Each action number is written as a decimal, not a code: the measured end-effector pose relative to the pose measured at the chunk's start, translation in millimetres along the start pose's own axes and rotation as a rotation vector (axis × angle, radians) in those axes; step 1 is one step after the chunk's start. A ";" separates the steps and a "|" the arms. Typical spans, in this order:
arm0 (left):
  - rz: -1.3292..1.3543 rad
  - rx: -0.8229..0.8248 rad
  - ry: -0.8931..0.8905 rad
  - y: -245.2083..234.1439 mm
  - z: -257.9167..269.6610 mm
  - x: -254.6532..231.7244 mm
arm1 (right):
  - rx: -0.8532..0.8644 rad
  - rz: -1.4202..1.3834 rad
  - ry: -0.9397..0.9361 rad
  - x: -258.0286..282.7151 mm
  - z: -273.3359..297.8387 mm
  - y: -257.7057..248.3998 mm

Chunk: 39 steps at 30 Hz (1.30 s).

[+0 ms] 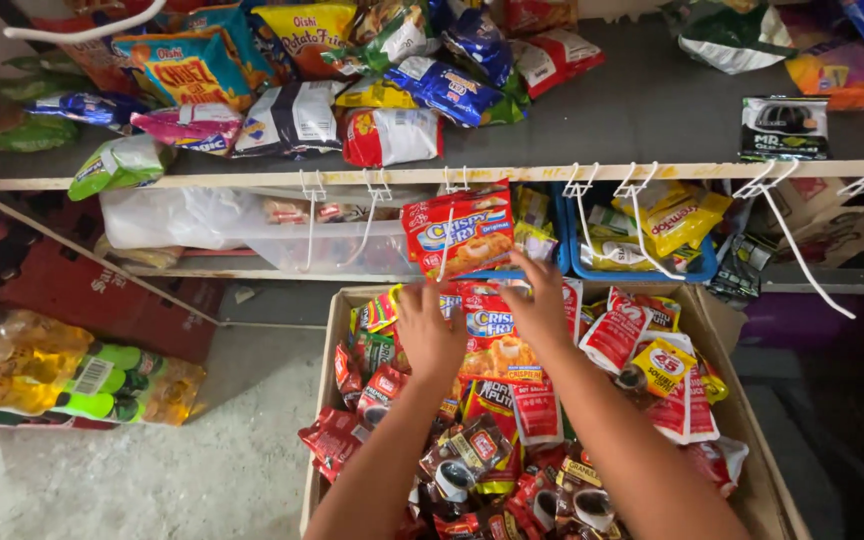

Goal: The recorder is organizing and hanging snack and seasoning packets onto display hooks on a grocery store shelf.

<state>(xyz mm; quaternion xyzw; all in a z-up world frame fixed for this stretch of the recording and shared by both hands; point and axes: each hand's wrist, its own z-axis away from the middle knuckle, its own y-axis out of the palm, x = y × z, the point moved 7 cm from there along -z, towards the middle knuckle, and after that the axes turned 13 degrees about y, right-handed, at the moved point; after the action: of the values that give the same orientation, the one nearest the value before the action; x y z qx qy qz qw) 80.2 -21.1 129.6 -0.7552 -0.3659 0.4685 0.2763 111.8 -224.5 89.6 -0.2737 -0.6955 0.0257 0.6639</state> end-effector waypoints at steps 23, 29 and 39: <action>0.487 0.059 -0.119 48.1 80.8 -3.6 | 0.133 -0.494 0.387 -53.7 139.3 -40.3; 0.600 -0.108 -0.036 -17.7 83.6 -40.1 | 0.106 -0.377 0.121 6.8 144.2 -65.6; 0.646 -0.502 0.157 -117.7 65.7 -59.8 | 0.132 -0.241 -0.076 109.1 143.6 -66.5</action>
<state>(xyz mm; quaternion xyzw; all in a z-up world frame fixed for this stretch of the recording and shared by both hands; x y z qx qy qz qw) -31.7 3.5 222.5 -0.9086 -0.1907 0.3682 -0.0503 -42.4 -188.7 198.5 -0.1428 -0.7448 0.0017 0.6518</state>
